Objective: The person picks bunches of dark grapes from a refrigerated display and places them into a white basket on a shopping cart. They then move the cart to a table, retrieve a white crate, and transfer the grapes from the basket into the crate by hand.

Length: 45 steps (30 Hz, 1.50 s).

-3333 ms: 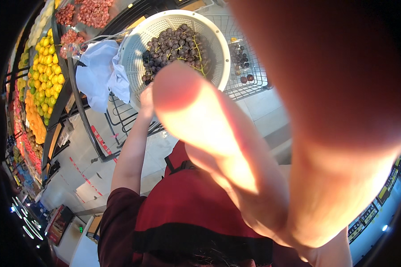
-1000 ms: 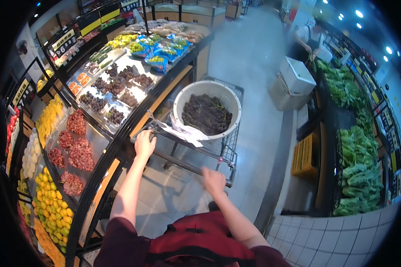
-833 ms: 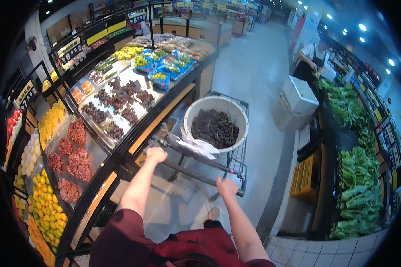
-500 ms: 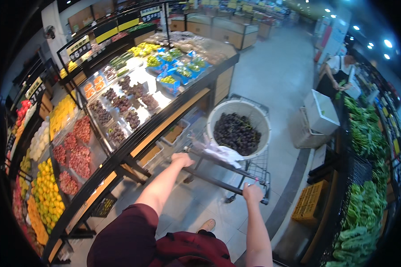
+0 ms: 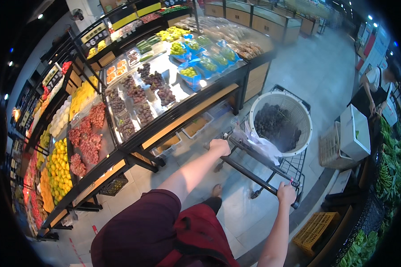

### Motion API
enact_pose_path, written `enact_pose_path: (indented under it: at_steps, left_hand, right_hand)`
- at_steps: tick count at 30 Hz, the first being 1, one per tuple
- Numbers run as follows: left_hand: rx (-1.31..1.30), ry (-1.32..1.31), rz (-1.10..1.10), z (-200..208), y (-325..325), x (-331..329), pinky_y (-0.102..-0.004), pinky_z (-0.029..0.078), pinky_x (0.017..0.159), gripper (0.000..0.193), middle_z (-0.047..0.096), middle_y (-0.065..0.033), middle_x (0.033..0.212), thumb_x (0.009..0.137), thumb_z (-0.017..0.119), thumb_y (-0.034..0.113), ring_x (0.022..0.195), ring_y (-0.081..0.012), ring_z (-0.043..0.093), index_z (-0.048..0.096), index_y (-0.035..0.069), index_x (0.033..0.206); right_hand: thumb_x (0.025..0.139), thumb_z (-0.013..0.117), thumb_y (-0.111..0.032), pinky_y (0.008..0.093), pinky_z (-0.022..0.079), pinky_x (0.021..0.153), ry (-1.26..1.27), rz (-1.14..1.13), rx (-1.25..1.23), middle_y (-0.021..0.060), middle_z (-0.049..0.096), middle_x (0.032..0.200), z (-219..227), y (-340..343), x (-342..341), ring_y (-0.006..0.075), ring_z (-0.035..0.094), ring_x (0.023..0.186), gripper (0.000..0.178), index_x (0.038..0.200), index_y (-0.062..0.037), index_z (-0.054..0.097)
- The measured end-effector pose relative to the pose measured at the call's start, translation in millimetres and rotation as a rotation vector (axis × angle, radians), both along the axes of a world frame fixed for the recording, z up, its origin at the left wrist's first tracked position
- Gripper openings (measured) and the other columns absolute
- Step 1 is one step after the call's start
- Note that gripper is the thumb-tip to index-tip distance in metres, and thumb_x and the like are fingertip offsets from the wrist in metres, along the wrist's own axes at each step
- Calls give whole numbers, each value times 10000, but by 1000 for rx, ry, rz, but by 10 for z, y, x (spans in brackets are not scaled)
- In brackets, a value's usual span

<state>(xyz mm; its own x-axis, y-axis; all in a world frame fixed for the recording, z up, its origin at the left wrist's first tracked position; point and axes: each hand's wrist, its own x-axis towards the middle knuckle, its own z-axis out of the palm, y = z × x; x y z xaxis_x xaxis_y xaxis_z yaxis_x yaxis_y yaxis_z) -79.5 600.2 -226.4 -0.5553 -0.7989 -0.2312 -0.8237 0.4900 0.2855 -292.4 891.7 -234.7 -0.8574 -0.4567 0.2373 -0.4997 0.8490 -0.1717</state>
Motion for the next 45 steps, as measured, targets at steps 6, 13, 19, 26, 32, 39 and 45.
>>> enact_pose_path:
  at_steps: [6, 13, 19, 26, 32, 39, 45]
  left_hand:
    - [-12, -86, -262, -158, -164, -256, -373, 488, 894, 369, 654, -87, 1247, 816, 574, 232, 1155, -236, 626, 713, 105, 1134]
    - [6, 22, -333, -330, -312, -739, -375, 528, 829, 338, 706, -78, 1125, 822, 551, 272, 1057, -233, 672, 742, 131, 1062]
    - [-68, 226, -335, -519, 203, -542, -376, 553, 729, 241, 727, -110, 1003, 768, 575, 170, 954, -259, 696, 762, 106, 906]
    - [-103, 81, -410, -1187, 1188, 639, -374, 495, 763, 253, 721, -66, 1062, 848, 543, 198, 1007, -219, 674, 752, 133, 974]
    - [-174, 243, -414, -1033, 1038, 140, -418, 455, 764, 390, 727, -93, 892, 897, 457, 362, 895, -245, 681, 748, 107, 843]
    - [-16, 93, -488, -812, 777, -40, -394, 524, 712, 280, 730, -57, 972, 760, 588, 319, 935, -242, 686, 758, 160, 916]
    - [144, -30, -502, -715, 783, 68, -398, 522, 812, 421, 698, -141, 1092, 814, 522, 402, 1031, -279, 669, 741, 103, 1015]
  right_hand:
    - [887, 454, -413, 491, 520, 792, 19, -101, 15, 235, 694, 887, -279, -4, -30, 395, 678, 856, 490, 846, -19, 741]
    - [879, 485, -412, 496, 518, 786, -26, -199, -92, 215, 692, 870, -471, -40, -183, 397, 667, 853, 451, 801, -38, 725]
    - [926, 430, -425, 537, 484, 780, -91, -143, -56, 241, 679, 937, -662, 506, 42, 426, 642, 895, 493, 981, -19, 704]
    - [960, 403, -439, 521, 466, 796, -125, -70, 102, 271, 669, 961, -1169, 1422, 1288, 425, 635, 936, 549, 1028, 31, 679]
    - [995, 386, -416, 498, 471, 914, -129, 62, 332, 239, 584, 1171, -540, 1154, 888, 395, 574, 1062, 521, 1355, -48, 459]
    - [977, 359, -476, 504, 470, 822, -267, -9, -98, 226, 654, 1101, -838, 981, 330, 432, 610, 1010, 535, 1173, -64, 638]
    - [907, 448, -503, 488, 491, 881, -303, -282, 137, 210, 671, 1080, -769, 1161, 357, 403, 625, 1032, 513, 1082, -75, 670]
